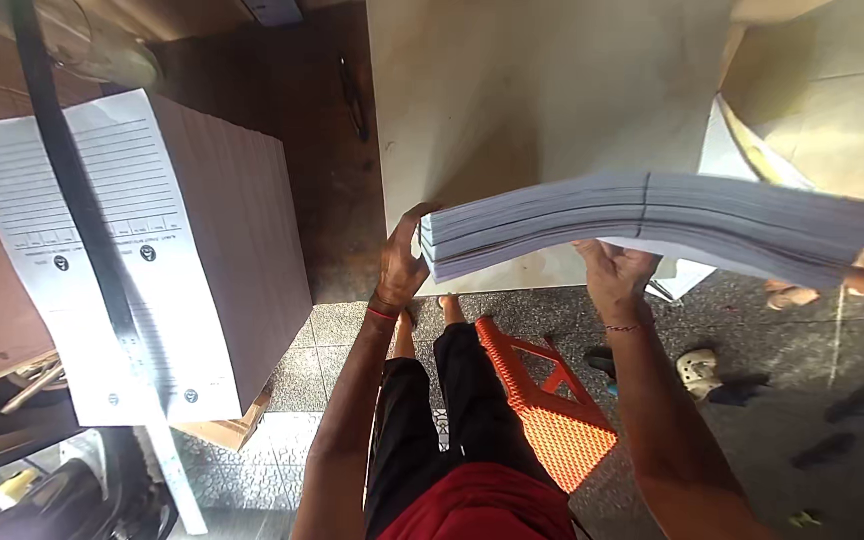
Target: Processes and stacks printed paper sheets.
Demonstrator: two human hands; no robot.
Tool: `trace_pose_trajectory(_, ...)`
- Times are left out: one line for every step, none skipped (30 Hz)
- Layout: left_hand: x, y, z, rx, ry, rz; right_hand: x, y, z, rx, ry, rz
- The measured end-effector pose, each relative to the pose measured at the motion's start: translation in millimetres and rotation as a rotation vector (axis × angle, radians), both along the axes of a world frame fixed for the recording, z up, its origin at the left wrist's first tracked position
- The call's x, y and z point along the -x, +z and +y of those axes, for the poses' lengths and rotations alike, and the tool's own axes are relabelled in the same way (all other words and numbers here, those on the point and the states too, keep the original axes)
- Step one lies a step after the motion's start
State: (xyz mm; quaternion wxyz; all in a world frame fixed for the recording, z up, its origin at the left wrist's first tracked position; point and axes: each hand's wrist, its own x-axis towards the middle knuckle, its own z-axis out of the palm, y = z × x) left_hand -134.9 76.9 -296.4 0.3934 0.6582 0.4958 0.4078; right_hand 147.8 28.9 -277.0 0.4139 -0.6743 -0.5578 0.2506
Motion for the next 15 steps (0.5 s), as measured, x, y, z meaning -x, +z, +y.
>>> trace_pose_trajectory(0.3,1.4,2.1,0.021,-0.006,-0.008,-1.8,2.0,-2.6,0.044,0.013,-0.066)
trace_pose_trajectory(1.7,3.7,1.3,0.038,-0.015,0.004,-3.0,4.5,-4.6,0.078,0.021,-0.145)
trace_pose_trajectory(3.9,6.7,-1.3,0.049,-0.027,0.026,-3.5,6.8,-5.0,0.093,0.032,-0.227)
trace_pose_trajectory(5.8,6.7,-3.4,0.047,-0.031,0.043,-3.5,6.7,-4.6,0.088,0.036,-0.285)
trace_pose_trajectory(6.5,6.3,-4.9,0.049,-0.029,0.056,-3.4,4.2,-4.4,0.068,0.033,-0.311)
trace_pose_trajectory(5.7,5.7,-6.6,0.043,-0.016,0.069,-3.7,-0.7,-4.4,0.037,0.015,-0.311)
trace_pose_trajectory(4.4,4.6,-8.1,0.033,-0.002,0.079,-2.8,-3.6,-4.2,0.017,-0.004,-0.295)
trace_pose_trajectory(2.7,4.4,-9.4,0.025,0.015,0.084,-0.8,-3.1,-4.2,0.007,-0.019,-0.275)
trace_pose_trajectory(1.3,5.1,-9.6,0.018,0.023,0.078,1.3,0.1,-4.0,0.007,-0.025,-0.270)
trace_pose_trajectory(0.5,6.9,-9.5,0.016,0.021,0.057,3.8,6.4,-3.7,0.013,-0.020,-0.277)
trace_pose_trajectory(0.3,9.2,-10.4,0.014,0.020,0.037,5.3,11.9,-4.8,0.022,-0.017,-0.284)
trace_pose_trajectory(0.9,12.2,-11.7,0.013,0.019,0.020,6.7,16.9,-6.3,0.030,-0.018,-0.280)
trace_pose_trajectory(2.0,15.9,-13.0,0.018,0.021,0.002,7.8,20.6,-7.1,0.024,-0.016,-0.274)
trace_pose_trajectory(3.0,19.6,-15.1,0.027,0.034,-0.007,8.5,22.5,-8.1,0.002,-0.012,-0.263)
trace_pose_trajectory(3.1,22.9,-17.1,0.040,0.057,0.008,9.0,23.0,-8.2,-0.029,0.002,-0.246)
